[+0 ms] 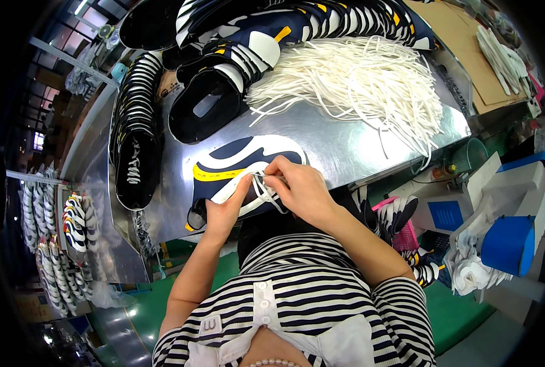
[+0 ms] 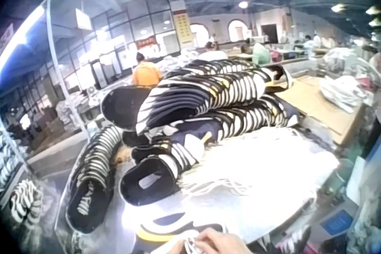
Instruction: The person threads white shoelaces through the eyelets of a blue and white sneaker, pulling the laces tight and arranging them. They repeat this process on multiple shoes at a workstation in a factory.
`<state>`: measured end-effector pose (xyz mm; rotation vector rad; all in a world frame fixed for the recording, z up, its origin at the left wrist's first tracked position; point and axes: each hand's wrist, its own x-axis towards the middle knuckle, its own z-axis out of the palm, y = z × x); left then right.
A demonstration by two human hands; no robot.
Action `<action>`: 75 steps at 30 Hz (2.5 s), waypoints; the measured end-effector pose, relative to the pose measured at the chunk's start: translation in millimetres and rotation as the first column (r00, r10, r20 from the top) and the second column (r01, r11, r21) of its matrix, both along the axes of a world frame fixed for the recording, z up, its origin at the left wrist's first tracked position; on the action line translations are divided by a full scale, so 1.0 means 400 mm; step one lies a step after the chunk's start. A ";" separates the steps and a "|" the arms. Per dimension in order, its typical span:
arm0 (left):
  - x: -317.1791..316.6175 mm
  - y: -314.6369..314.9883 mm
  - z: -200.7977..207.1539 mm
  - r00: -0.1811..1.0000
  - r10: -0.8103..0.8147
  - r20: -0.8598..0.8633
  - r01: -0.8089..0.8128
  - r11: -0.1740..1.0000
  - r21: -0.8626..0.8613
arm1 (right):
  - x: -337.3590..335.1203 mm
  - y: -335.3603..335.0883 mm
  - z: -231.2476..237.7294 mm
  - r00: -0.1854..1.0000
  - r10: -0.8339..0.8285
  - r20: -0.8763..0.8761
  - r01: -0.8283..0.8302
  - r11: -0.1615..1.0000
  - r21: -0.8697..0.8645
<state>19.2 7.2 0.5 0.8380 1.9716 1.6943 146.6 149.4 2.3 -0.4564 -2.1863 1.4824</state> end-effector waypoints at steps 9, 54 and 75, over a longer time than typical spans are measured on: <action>0.027 -0.009 0.011 0.901 -0.171 -0.398 0.160 0.985 -0.063 | -0.052 -0.003 0.033 0.962 0.032 0.273 -0.109 0.956 0.271; 0.013 -0.049 0.047 0.864 -0.199 -0.464 -0.084 0.850 -0.520 | 0.012 -0.003 0.004 0.999 0.022 0.042 -0.014 0.983 -0.183; -0.024 -0.057 -0.012 0.640 -0.389 -0.663 0.198 0.917 -0.347 | -0.053 -0.077 -0.069 0.964 0.090 0.248 -0.039 0.978 -0.203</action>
